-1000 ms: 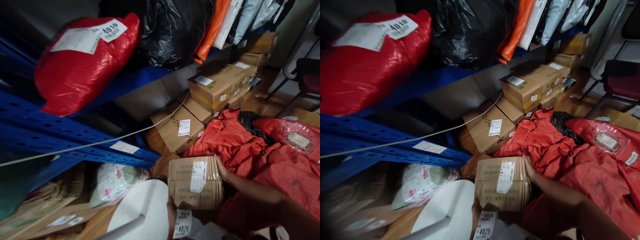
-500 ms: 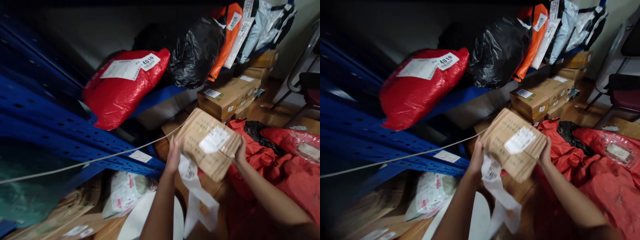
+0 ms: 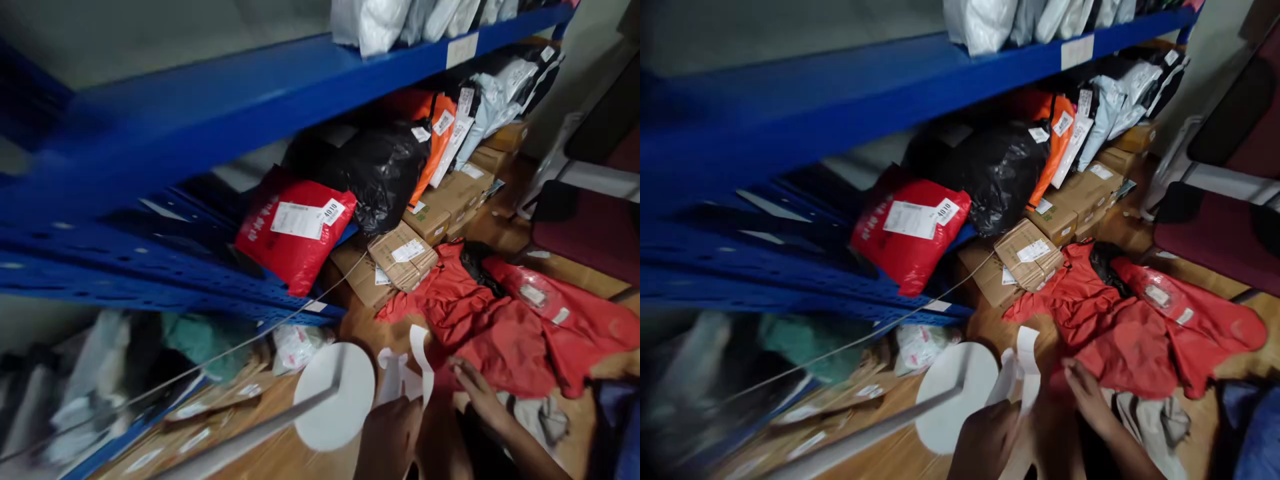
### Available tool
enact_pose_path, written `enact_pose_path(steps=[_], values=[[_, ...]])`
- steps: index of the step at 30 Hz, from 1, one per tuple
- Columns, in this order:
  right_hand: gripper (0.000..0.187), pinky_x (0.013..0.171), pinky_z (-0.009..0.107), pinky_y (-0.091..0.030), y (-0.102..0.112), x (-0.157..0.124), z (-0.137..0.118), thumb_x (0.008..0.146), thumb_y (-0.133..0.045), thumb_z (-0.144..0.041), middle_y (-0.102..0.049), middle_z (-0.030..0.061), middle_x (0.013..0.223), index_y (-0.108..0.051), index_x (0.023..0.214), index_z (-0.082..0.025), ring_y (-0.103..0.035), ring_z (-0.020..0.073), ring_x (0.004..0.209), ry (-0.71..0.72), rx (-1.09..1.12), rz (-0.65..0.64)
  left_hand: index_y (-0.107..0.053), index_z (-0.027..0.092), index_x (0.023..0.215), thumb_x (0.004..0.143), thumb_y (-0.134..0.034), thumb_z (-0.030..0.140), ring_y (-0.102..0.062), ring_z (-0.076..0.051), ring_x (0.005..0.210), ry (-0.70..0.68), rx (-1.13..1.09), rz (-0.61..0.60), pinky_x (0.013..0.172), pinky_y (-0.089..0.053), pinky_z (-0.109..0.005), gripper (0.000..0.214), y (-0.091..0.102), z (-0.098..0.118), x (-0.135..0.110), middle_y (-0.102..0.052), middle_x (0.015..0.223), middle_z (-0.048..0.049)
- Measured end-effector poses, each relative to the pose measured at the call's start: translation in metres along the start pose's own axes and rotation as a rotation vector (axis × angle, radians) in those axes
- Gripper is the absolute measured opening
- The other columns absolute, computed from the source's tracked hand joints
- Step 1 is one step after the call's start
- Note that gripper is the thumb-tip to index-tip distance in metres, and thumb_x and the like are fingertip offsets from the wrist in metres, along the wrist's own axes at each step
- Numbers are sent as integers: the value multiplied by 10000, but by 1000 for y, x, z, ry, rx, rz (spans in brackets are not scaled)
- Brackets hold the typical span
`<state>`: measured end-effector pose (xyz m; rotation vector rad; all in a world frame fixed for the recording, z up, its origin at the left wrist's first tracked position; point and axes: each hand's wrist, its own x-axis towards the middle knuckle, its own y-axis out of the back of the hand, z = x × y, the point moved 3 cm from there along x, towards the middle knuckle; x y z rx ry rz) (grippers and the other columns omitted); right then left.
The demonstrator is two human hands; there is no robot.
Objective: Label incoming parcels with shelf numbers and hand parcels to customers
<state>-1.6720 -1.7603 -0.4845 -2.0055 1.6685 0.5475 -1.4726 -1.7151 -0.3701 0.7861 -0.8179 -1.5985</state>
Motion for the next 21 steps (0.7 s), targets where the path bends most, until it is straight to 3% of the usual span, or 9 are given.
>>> enact_pose_path(steps=[3,6,8,11,13,15,18,21], values=[[775,1065,480,-417,11,-71,-96,656,-544,-873,-662,150,1262,-671,1097,-248,-584,330,1222,-12,107,-11,-713,285,1085,805,-472,61,-653,-169,559,-179,156,78,542,-462,-257,432,74,85,-29,-740,708,-14],[950,932,488,-502,1,-150,-207,589,-390,-984,-672,159,1214,-640,1135,-247,-672,335,1045,-106,287,-300,-722,295,1115,736,-479,36,-650,-170,555,-149,141,162,530,-472,-251,519,152,168,-52,-722,677,-9],[906,869,450,-524,-6,-205,-277,584,-503,-941,-683,134,1174,-639,1147,-244,-691,299,957,-89,274,-517,-735,277,1124,718,-473,53,-643,-178,546,-36,52,241,513,-472,-254,533,201,216,-70,-698,639,-20],[642,720,340,-527,-11,-280,-352,562,-819,-647,-718,65,949,-696,1023,-217,-670,209,754,-18,50,-828,-751,244,1114,776,-463,128,-685,-193,653,192,-184,370,604,-521,-268,459,258,276,-99,-751,763,-66],[457,618,288,-493,-14,-318,-380,563,-871,-512,-685,14,738,-709,852,-196,-610,157,608,3,-98,-997,-778,235,1042,841,-481,247,-694,-212,709,341,-324,453,659,-537,-294,359,281,309,-119,-764,811,-89],[373,571,267,-467,-20,-345,-396,608,-847,-500,-641,-11,636,-685,736,-189,-564,131,543,44,-179,-1065,-799,222,938,853,-497,348,-675,-224,680,459,-392,611,647,-530,-316,337,296,337,-141,-742,750,-97],[359,552,255,-461,-36,-379,-406,642,-822,-508,-640,-13,631,-675,710,-188,-542,117,530,133,-256,-1109,-794,202,853,818,-505,348,-619,-210,610,552,-413,898,592,-493,-313,326,307,371,-176,-682,661,-74],[376,522,243,-448,-56,-417,-403,640,-815,-529,-636,-17,618,-669,703,-188,-525,108,517,152,-321,-1245,-780,194,806,775,-523,340,-573,-194,592,618,-392,1142,582,-460,-302,298,309,398,-218,-626,617,-44]])
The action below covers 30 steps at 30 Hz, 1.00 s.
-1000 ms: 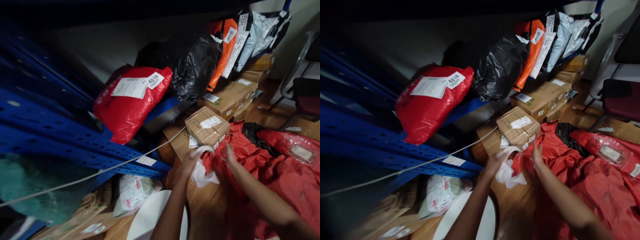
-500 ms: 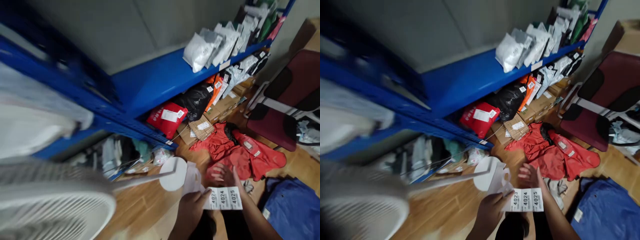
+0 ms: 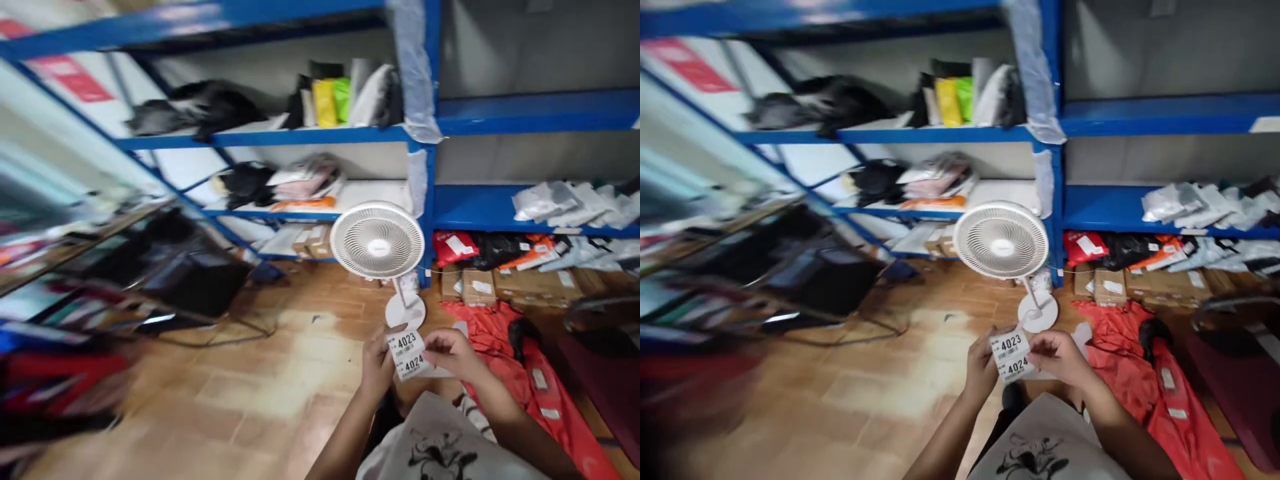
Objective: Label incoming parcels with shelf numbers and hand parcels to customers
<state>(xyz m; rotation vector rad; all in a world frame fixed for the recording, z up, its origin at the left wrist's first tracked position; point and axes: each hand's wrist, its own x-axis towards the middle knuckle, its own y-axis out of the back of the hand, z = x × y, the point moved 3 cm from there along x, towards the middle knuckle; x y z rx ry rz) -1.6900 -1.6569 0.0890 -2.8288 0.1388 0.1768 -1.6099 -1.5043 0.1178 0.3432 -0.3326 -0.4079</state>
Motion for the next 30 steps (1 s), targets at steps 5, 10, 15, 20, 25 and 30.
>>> enact_pose_path(steps=[5,10,15,20,25,30], values=[[398,504,241,-438,-86,10,7,620,-824,-540,-626,-21,628,-654,714,-192,-511,105,520,-43,-44,-227,-755,174,783,735,-591,455,-627,-223,712,198,-157,243,689,-498,-334,329,82,-7,-53,-709,759,-79],[422,497,239,-417,-197,21,51,611,-823,-548,-565,-46,590,-599,680,-197,-480,95,503,-72,-116,-396,-738,154,811,659,-566,727,-646,-258,682,510,-436,494,693,-524,-379,617,173,-50,-128,-721,703,-88],[466,475,216,-370,-348,16,117,550,-866,-521,-527,-66,554,-548,650,-195,-455,77,471,-154,-166,-560,-707,183,796,537,-729,702,-631,-232,639,571,-383,713,582,-493,-312,581,276,-82,-232,-703,675,-46],[510,521,253,-454,-515,-12,174,522,-889,-515,-650,-4,766,-673,883,-228,-564,124,550,-209,-102,-612,-642,169,622,695,-654,662,-512,-153,553,587,-231,756,542,-399,-258,499,394,-88,-343,-586,570,-14],[382,619,344,-527,-655,-20,230,565,-843,-579,-679,58,650,-715,645,-229,-647,237,655,-244,-207,-898,-580,172,536,786,-585,548,-482,-141,569,621,-119,950,572,-354,-264,451,499,-115,-424,-537,565,-8],[421,569,361,-540,-753,6,293,460,-868,-610,-722,84,669,-761,651,-250,-649,257,618,-342,-276,-918,-612,182,637,697,-661,467,-526,-160,590,727,-295,1206,565,-377,-270,295,571,-188,-461,-593,614,-16]])
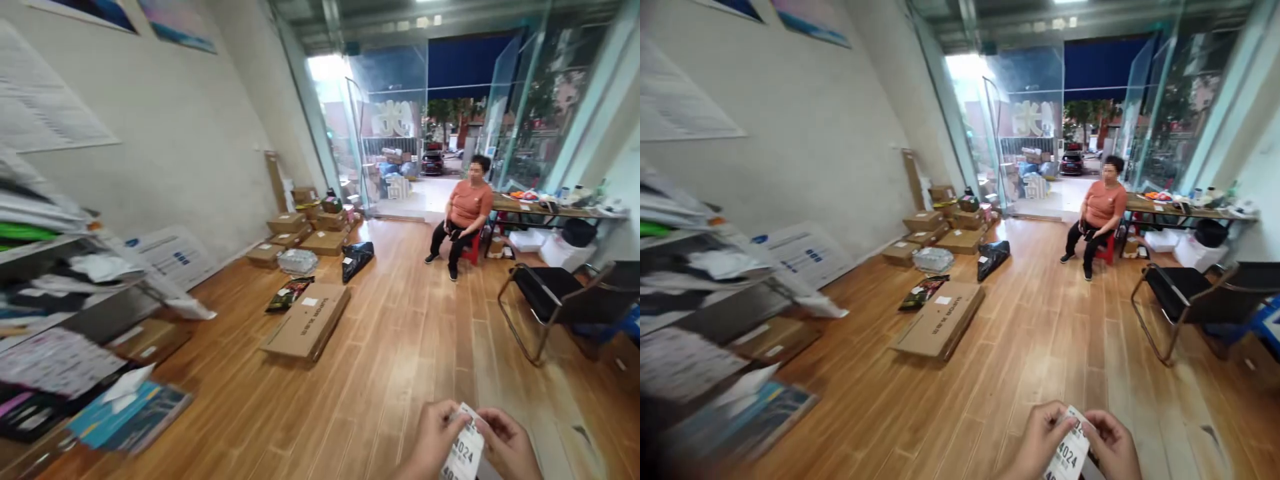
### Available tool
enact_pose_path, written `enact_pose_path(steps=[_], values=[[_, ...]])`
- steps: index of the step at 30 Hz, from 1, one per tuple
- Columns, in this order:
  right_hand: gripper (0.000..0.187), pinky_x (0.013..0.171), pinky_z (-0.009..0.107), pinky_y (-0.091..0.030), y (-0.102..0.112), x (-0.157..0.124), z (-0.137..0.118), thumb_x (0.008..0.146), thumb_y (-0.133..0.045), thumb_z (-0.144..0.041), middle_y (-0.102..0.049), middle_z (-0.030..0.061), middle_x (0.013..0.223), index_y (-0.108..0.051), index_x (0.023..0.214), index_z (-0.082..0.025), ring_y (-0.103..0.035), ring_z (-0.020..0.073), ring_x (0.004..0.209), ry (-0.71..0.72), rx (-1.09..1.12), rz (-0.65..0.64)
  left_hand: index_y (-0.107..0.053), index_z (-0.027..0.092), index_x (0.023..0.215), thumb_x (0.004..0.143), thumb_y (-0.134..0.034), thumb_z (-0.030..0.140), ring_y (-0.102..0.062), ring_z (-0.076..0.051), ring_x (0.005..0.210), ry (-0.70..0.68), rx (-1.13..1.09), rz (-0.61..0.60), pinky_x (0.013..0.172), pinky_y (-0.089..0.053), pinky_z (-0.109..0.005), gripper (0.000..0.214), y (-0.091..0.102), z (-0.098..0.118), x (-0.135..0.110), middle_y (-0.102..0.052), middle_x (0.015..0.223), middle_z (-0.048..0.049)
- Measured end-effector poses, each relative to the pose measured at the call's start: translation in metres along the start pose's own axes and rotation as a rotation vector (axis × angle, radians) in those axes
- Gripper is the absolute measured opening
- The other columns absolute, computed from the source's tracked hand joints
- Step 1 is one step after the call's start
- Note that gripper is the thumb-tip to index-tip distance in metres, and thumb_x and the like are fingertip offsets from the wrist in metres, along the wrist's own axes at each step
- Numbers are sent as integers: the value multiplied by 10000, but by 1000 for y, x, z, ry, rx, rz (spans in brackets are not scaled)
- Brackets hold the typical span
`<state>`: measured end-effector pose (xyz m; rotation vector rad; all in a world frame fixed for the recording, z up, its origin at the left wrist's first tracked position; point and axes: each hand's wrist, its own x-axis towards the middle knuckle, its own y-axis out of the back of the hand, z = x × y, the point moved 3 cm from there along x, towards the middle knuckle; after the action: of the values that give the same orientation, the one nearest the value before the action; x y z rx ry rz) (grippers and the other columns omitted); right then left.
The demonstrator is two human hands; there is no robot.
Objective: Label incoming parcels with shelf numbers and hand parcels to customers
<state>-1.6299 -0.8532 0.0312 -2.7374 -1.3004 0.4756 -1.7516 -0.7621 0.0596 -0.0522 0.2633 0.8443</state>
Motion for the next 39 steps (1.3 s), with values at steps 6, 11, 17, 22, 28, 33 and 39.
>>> enact_pose_path(steps=[6,11,17,22,28,33,39], values=[[445,499,271,-493,-61,160,1,506,-853,-627,-695,53,620,-765,665,-221,-590,181,545,31,-40,-40,-451,210,569,773,-601,417,-467,-130,592,-65,259,126,577,-339,-259,327,73,10,148,-500,568,37],[493,550,291,-510,-171,312,-25,567,-805,-664,-709,74,661,-762,684,-188,-622,212,613,59,-172,-290,-366,221,539,796,-541,593,-377,-122,551,-27,173,381,546,-282,-271,484,177,39,266,-379,523,53],[519,637,308,-508,-348,460,-59,635,-740,-703,-703,77,706,-741,694,-187,-643,224,691,98,-296,-586,-670,161,784,521,-755,741,-556,-177,632,41,-311,563,593,-430,-275,642,315,42,358,-644,674,-25],[395,618,279,-471,-507,556,-18,712,-735,-592,-683,59,755,-772,748,-200,-612,182,687,117,-403,-929,-703,167,774,577,-734,732,-552,-170,558,85,-439,973,571,-465,-279,598,431,5,410,-642,605,-11],[421,606,295,-428,-679,678,78,640,-766,-611,-630,39,681,-763,688,-193,-531,154,619,-60,-417,-923,-712,169,752,526,-717,781,-578,-199,522,231,-512,1158,561,-515,-313,653,596,-17,514,-609,531,0],[615,637,303,-455,-786,790,111,493,-802,-713,-624,9,677,-734,813,-191,-536,144,618,-301,-450,-932,-676,169,664,452,-683,847,-563,-192,497,359,-546,1191,472,-459,-286,710,713,-9,612,-582,489,1],[607,581,305,-454,-863,899,170,368,-846,-692,-623,9,575,-672,595,-157,-548,133,530,-503,-603,-1179,-727,178,810,451,-749,773,-654,-235,598,465,-700,1065,545,-524,-318,695,782,-67,693,-724,673,-48]])
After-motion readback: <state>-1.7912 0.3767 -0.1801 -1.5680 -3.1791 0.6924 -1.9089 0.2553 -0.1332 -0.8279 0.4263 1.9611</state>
